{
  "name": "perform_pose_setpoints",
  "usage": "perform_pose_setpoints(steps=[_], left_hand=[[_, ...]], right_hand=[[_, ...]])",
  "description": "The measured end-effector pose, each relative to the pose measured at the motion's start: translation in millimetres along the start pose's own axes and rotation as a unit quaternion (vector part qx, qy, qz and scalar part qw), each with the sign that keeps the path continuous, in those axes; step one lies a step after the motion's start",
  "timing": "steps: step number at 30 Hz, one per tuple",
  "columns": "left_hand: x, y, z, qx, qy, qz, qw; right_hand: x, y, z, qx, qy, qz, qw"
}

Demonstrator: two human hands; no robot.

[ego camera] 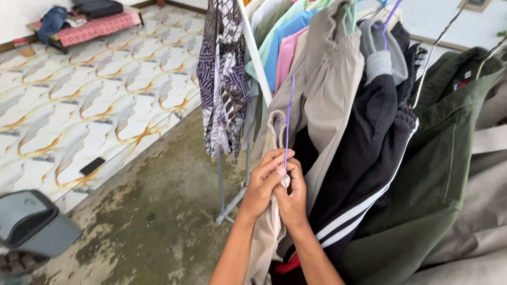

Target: The person is hanging various pieces of clothing onto hangers and placing them on a drying rack outdoors.

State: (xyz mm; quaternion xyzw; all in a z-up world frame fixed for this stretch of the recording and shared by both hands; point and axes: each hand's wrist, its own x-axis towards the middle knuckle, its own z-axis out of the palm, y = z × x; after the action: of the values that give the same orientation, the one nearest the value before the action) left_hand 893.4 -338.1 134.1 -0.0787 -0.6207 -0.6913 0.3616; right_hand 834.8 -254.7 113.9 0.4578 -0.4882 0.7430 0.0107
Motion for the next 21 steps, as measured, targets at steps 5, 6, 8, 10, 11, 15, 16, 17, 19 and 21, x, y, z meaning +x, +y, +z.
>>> perform_pose_setpoints(steps=[5, 6, 8, 10, 11, 15, 16, 17, 19, 21], left_hand=[[41.1, 26.4, -8.3, 0.041, -0.037, 0.069, 0.996], [49.5, 30.5, -11.4, 0.047, -0.041, 0.094, 0.994], [67.6, 39.9, -15.9, 0.037, -0.048, 0.104, 0.993], [81.2, 51.1, -21.7, 0.028, -0.054, 0.115, 0.992], [88.5, 58.0, -24.8, 0.022, -0.06, 0.115, 0.991], [116.7, 79.6, -41.3, 0.015, -0.081, 0.135, 0.987], [124.5, 83.2, -47.0, 0.014, -0.087, 0.141, 0.986], [131.6, 86.3, -52.7, 0.009, -0.087, 0.142, 0.986], [147.2, 88.8, -67.2, 0.002, -0.092, 0.147, 0.985], [164.5, 87.5, -84.3, -0.001, -0.086, 0.16, 0.983]], right_hand=[[44.3, -18.6, 6.6, 0.034, 0.0, -0.007, 0.999], [53.7, -24.1, 10.5, 0.02, -0.001, -0.023, 1.0], [72.8, -30.5, 18.4, 0.027, -0.001, -0.039, 0.999], [87.6, -36.1, 27.5, 0.036, -0.003, -0.055, 0.998], [95.3, -39.0, 32.2, 0.043, 0.0, -0.054, 0.998], [127.7, -48.6, 54.4, 0.013, 0.005, -0.096, 0.995], [135.1, -47.2, 60.2, 0.01, 0.007, -0.104, 0.994], [141.9, -45.7, 65.9, 0.009, 0.006, -0.107, 0.994], [157.2, -42.8, 80.3, 0.004, 0.006, -0.114, 0.993], [173.9, -40.2, 97.3, -0.018, 0.009, -0.118, 0.993]])
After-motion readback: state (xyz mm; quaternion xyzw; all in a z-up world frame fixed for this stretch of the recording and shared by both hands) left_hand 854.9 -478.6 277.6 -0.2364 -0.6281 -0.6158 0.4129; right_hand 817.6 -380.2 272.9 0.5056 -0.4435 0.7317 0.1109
